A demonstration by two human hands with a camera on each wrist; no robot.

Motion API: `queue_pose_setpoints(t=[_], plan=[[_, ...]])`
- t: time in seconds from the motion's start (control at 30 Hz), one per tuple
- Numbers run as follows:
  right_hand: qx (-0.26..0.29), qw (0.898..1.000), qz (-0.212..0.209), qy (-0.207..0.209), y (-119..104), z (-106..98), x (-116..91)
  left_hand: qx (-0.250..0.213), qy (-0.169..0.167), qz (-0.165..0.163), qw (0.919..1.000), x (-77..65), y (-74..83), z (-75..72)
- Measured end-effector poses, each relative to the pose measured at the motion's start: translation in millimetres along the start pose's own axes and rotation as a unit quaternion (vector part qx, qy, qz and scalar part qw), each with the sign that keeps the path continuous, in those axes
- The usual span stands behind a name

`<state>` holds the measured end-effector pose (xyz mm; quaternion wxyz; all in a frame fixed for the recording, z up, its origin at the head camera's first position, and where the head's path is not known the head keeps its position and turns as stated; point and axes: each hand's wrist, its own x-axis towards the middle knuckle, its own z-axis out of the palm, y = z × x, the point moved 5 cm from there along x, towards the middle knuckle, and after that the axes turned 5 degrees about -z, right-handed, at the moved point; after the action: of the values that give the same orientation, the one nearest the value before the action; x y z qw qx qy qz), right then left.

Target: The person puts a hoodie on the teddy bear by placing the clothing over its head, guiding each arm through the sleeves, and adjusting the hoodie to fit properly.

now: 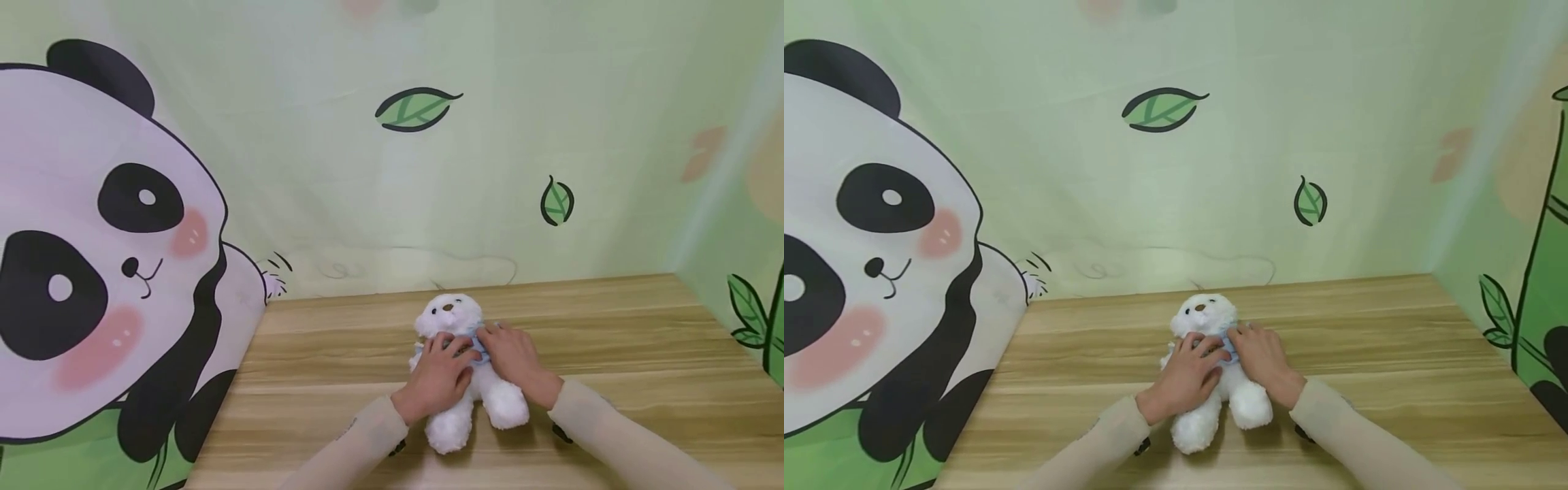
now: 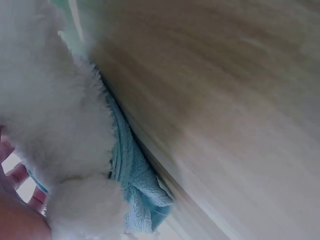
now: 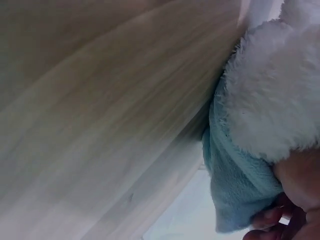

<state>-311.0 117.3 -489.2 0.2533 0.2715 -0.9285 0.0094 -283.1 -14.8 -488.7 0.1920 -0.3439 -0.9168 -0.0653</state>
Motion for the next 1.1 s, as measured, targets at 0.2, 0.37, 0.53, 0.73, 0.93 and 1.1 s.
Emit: queue_pose_setpoints(t=[0.2,0.37,0.53,0.73,0.93,1.1], plan=[[0.038,0.999,-0.007,-0.023,3,0,-2,0.006,-0.001,0.001,1.0000,1.7,0.9,0.1],[0.165,0.983,-0.015,-0.082,13,-5,-2,0.011,-0.008,-0.005,0.9999,2.9,0.0,0.7],[0.304,0.945,-0.038,-0.111,25,-19,-7,0.032,-0.017,-0.001,0.9994,4.8,-1.0,-0.1],[0.351,0.932,0.035,-0.080,52,-35,-12,0.054,-0.016,0.027,0.9980,13.1,-1.1,-3.1],[0.334,0.929,0.147,-0.068,78,-27,-16,0.072,-0.033,0.042,0.9960,21.1,0.0,-4.0],[0.403,0.897,0.153,-0.097,81,-14,-17,0.070,-0.047,0.066,0.9942,22.0,5.2,1.3]])
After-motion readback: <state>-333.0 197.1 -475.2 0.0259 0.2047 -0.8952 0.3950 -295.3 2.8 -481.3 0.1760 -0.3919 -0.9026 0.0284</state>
